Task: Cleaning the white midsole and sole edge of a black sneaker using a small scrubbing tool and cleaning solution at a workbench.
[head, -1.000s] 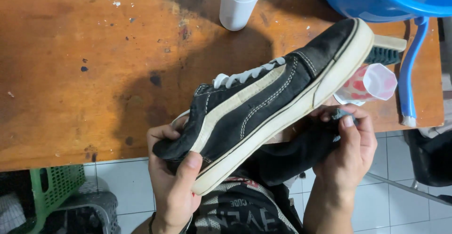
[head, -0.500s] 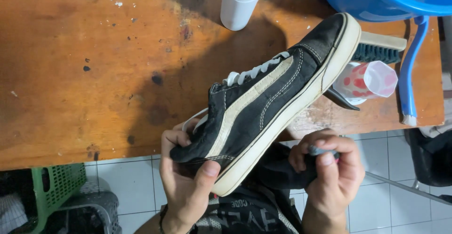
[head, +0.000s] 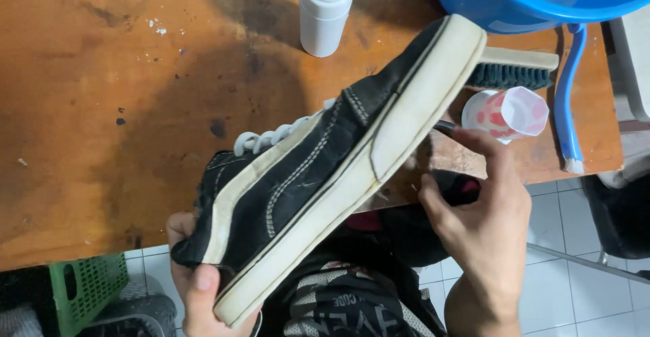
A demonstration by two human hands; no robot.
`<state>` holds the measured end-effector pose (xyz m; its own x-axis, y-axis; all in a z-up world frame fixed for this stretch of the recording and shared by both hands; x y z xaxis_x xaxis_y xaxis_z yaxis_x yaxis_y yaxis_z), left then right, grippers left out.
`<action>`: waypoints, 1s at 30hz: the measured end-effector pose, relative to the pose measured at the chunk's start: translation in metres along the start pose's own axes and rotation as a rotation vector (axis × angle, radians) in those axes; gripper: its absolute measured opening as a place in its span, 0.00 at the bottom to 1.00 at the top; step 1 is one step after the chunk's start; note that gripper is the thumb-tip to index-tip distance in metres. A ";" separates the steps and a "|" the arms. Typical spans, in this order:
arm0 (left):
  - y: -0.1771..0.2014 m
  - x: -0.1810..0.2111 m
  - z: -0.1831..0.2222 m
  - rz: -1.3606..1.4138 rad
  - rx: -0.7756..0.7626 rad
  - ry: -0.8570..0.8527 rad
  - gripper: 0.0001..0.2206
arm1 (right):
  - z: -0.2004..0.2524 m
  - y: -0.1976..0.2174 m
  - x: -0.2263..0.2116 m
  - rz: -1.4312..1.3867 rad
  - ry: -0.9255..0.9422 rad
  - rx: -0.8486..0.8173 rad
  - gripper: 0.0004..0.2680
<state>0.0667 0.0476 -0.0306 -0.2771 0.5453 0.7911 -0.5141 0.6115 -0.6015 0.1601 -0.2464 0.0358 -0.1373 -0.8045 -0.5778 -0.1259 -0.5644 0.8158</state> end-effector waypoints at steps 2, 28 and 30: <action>0.015 0.000 0.000 -0.014 0.045 0.007 0.23 | -0.009 -0.006 -0.005 0.023 -0.045 -0.045 0.22; -0.007 -0.021 0.004 -0.188 -0.233 0.096 0.18 | 0.062 -0.001 0.065 -1.054 -0.085 0.005 0.13; -0.015 -0.030 0.007 -0.009 -0.244 0.244 0.15 | 0.063 -0.009 0.079 -1.121 0.001 -0.131 0.11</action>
<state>0.0771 0.0182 -0.0447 -0.0558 0.6421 0.7646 -0.2979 0.7202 -0.6265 0.0880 -0.2937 -0.0185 -0.0109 0.1682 -0.9857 -0.0734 -0.9832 -0.1670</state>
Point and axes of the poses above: each hand's wrist, its own z-axis away from the middle knuckle, its own y-axis out of the back of the hand, x = y × z, the point moved 10 cm from there along -z, towards the middle knuckle, and after that the axes turned 1 degree about -x, right-handed, at the moved point
